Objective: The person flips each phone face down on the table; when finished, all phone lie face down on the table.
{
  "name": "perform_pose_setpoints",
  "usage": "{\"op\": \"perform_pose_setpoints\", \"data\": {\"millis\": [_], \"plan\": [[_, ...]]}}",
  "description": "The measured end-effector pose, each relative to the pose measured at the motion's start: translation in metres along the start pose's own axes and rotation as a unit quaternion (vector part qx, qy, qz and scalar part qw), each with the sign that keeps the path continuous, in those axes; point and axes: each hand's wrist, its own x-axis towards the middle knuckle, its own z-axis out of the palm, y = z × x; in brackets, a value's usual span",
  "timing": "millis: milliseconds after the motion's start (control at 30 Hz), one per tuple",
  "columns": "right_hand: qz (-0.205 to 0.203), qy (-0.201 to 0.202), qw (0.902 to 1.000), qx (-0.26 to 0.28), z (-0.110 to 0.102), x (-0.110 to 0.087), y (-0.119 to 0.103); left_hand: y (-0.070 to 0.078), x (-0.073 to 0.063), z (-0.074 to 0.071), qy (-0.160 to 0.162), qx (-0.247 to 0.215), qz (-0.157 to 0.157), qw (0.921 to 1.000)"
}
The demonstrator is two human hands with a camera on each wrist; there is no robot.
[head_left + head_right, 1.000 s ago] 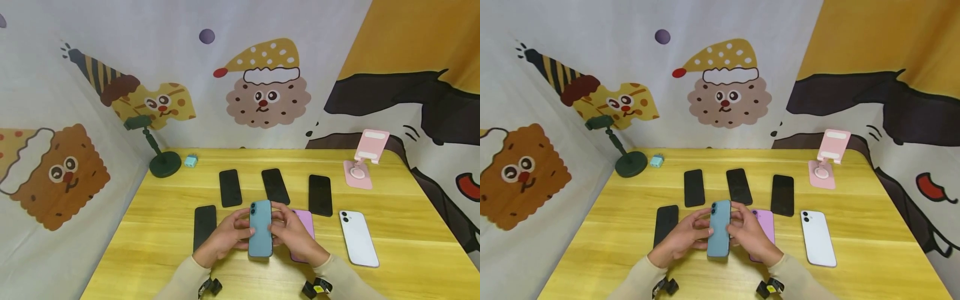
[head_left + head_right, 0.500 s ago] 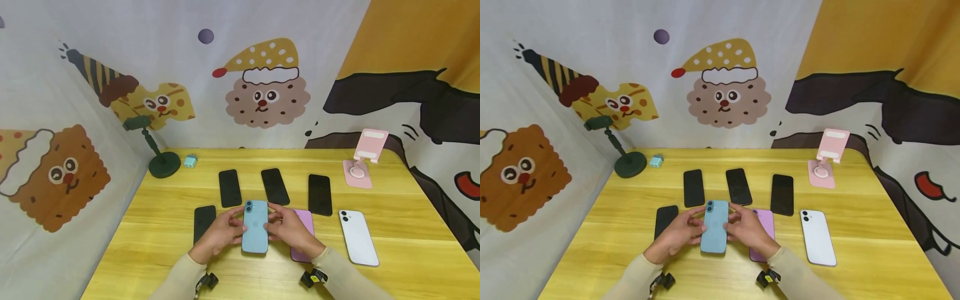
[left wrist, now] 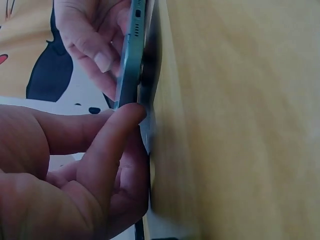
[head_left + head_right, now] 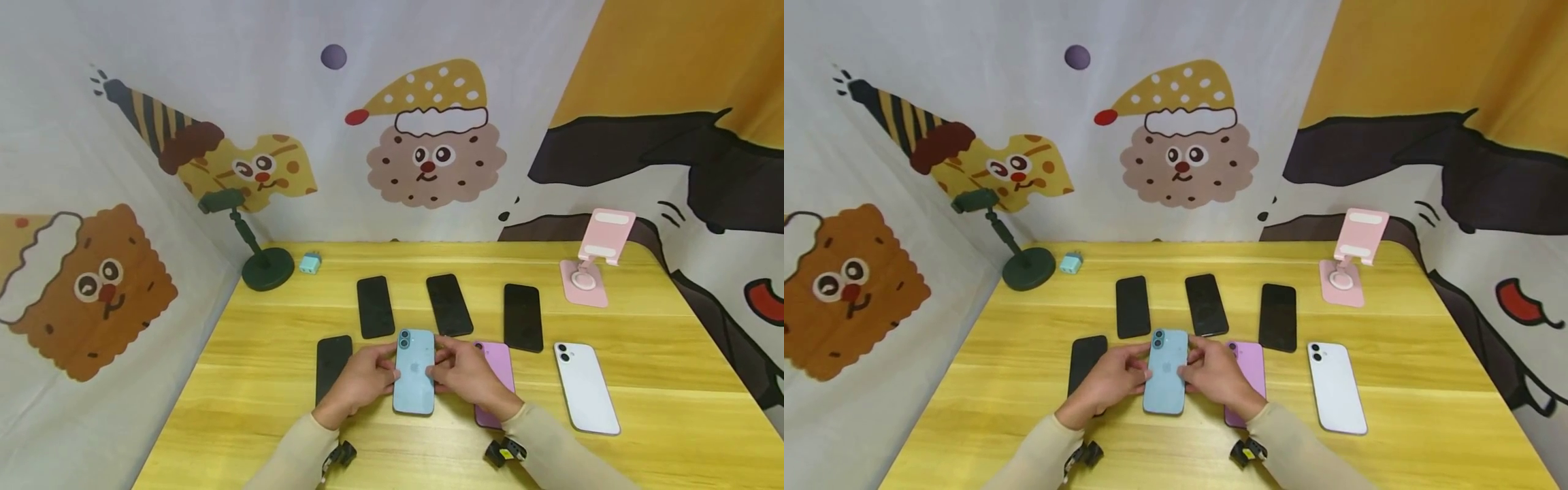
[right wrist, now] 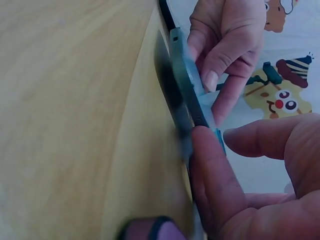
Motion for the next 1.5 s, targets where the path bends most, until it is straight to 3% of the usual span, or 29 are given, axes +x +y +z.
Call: {"op": "perform_pose_setpoints", "data": {"millis": [133, 900, 1033, 1200, 1333, 1500], "plan": [[-0.008, -0.004, 0.9999, -0.007, 0.0, 0.0, -0.002, 0.002, -0.001, 0.002, 0.007, 0.021, 0.003, 0.9998], [0.015, -0.023, 0.9993, -0.026, -0.002, -0.002, -0.008, 0.003, -0.004, -0.006, -0.018, 0.004, 0.0, 0.9998], [0.008, -0.022, 0.9984, -0.051, -0.005, -0.002, -0.009, 0.003, -0.005, -0.01, -0.021, 0.038, 0.02, 0.9989], [-0.018, 0.01, 0.9934, -0.113, -0.005, -0.002, -0.015, 0.003, -0.009, -0.018, 0.003, 0.081, 0.04, 0.9959], [-0.068, 0.019, 0.9879, -0.138, 0.001, 0.0, -0.02, 0.003, -0.014, -0.027, 0.008, 0.056, 0.034, 0.9978], [-0.114, -0.006, 0.9852, -0.128, 0.013, 0.006, -0.024, 0.002, -0.023, -0.045, 0.019, 0.022, 0.027, 0.9992]]}}
